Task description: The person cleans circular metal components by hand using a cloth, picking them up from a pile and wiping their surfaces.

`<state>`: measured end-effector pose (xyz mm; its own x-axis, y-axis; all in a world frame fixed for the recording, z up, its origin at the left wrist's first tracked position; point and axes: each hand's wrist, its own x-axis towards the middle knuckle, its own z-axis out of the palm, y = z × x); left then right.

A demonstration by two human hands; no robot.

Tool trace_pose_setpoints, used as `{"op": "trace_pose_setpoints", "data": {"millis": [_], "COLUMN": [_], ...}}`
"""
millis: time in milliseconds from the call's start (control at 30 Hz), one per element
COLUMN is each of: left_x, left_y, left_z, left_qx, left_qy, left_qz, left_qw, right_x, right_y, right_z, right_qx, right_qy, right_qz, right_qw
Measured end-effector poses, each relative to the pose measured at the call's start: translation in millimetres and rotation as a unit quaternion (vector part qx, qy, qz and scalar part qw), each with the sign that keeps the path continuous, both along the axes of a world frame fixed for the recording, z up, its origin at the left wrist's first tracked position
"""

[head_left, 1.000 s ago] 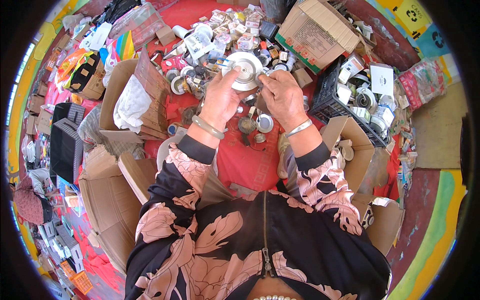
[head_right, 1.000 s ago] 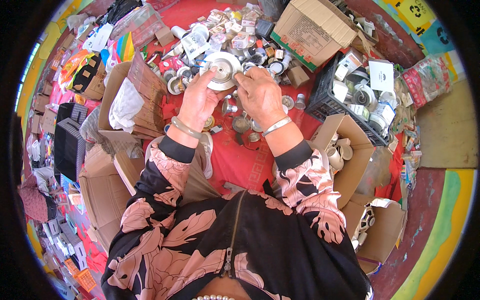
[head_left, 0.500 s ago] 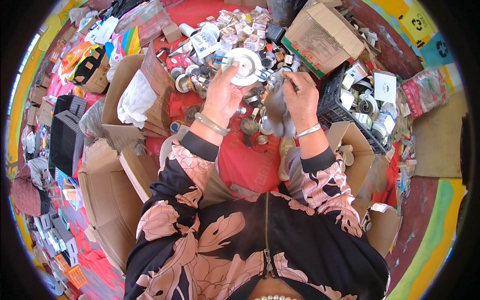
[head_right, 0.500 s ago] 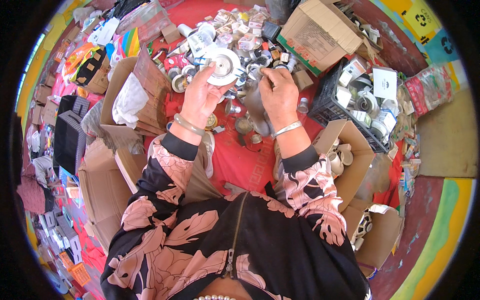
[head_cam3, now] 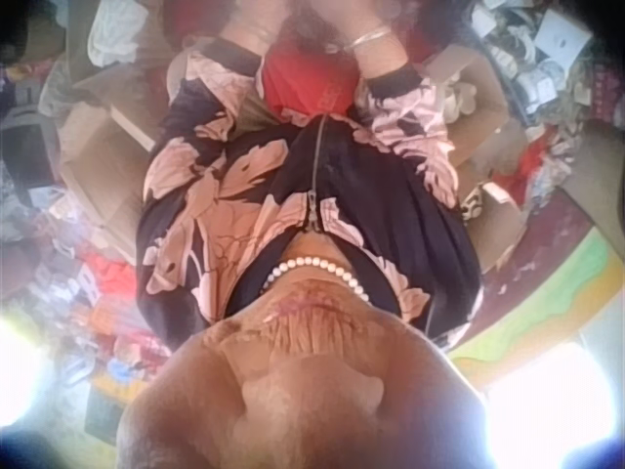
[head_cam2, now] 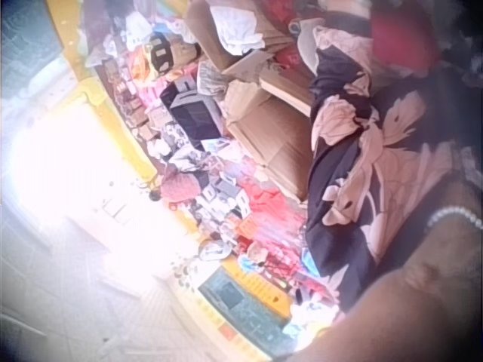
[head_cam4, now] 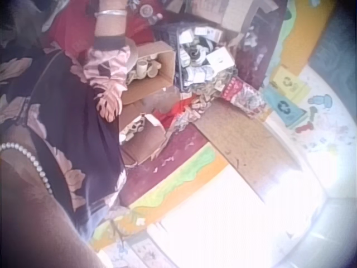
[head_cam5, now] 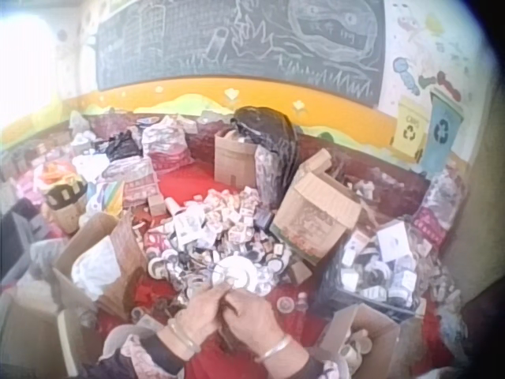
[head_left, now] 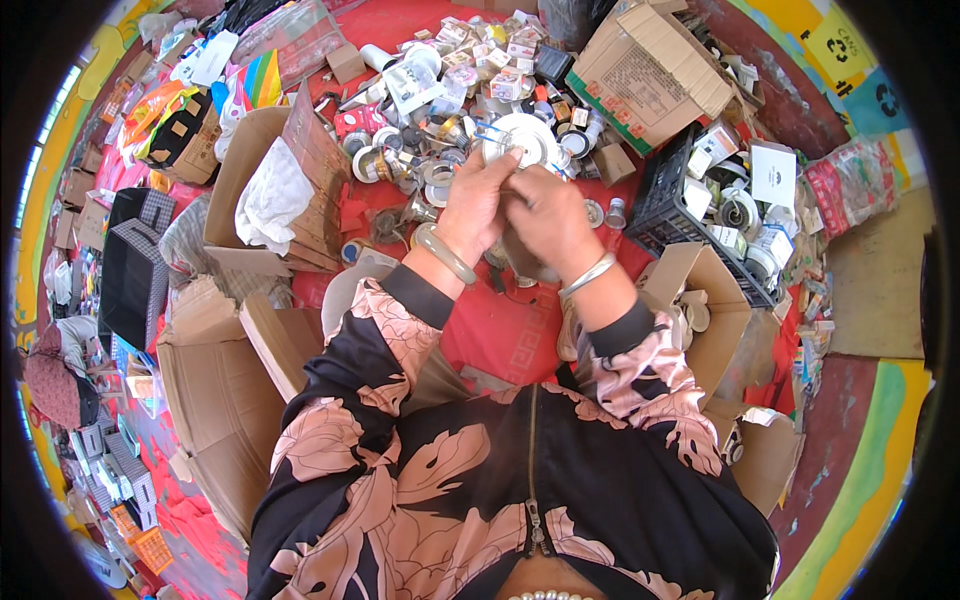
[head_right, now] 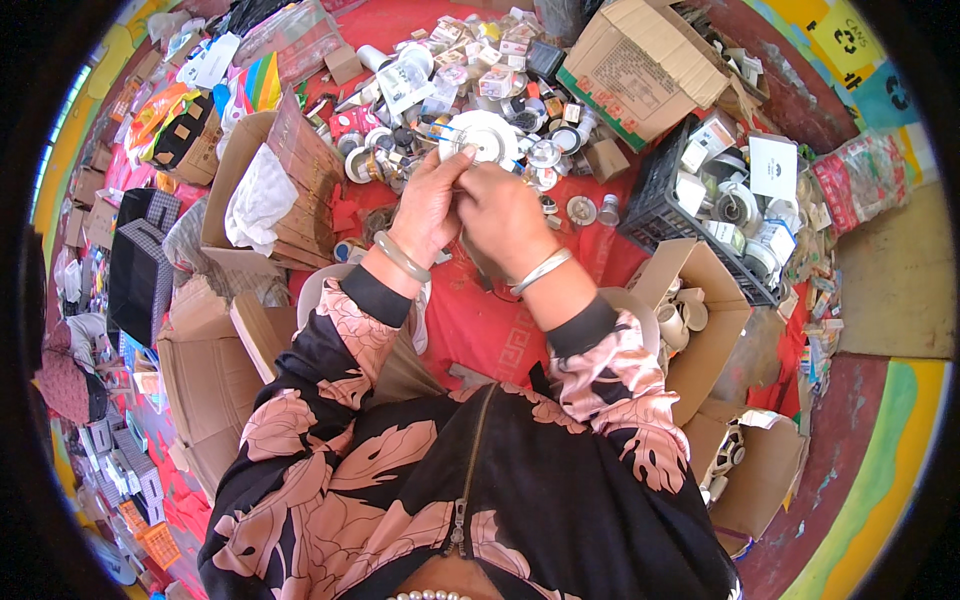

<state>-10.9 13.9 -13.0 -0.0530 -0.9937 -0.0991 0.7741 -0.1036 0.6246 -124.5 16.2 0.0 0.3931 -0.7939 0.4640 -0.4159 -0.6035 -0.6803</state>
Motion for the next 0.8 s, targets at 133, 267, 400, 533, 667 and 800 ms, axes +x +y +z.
{"op": "trace_pose_setpoints", "data": {"millis": [133,267,400,533,667,800], "left_x": [1.6,4.2,2.1,1.0,-0.5,1.1], "left_y": [-1.0,-5.0,-0.3,2.7,6.4,7.9], "left_z": [13.6,-0.4,2.1,1.0,4.2,4.1], "left_qx": [-0.017,-0.065,-0.096,-0.114,-0.13,-0.138], "left_qy": [-0.064,-0.244,-0.522,-0.58,-0.537,-0.553], "left_qz": [-0.015,-0.022,-0.04,-0.051,-0.031,-0.032], "left_qw": [0.998,0.967,0.846,0.805,0.833,0.821], "right_x": [-46.1,-69.8,-58.6,-55.9,-55.1,-55.5], "right_y": [-20.5,-33.0,-24.5,-25.3,-25.9,-23.3], "right_z": [20.2,19.8,27.4,19.0,17.5,19.9], "right_qx": [0.301,0.099,-0.003,-0.085,-0.077,-0.077], "right_qy": [-0.236,-0.134,-0.064,0.045,0.065,0.101], "right_qz": [-0.02,-0.106,-0.057,-0.03,-0.048,-0.045], "right_qw": [0.924,0.98,0.996,0.995,0.994,0.991]}}
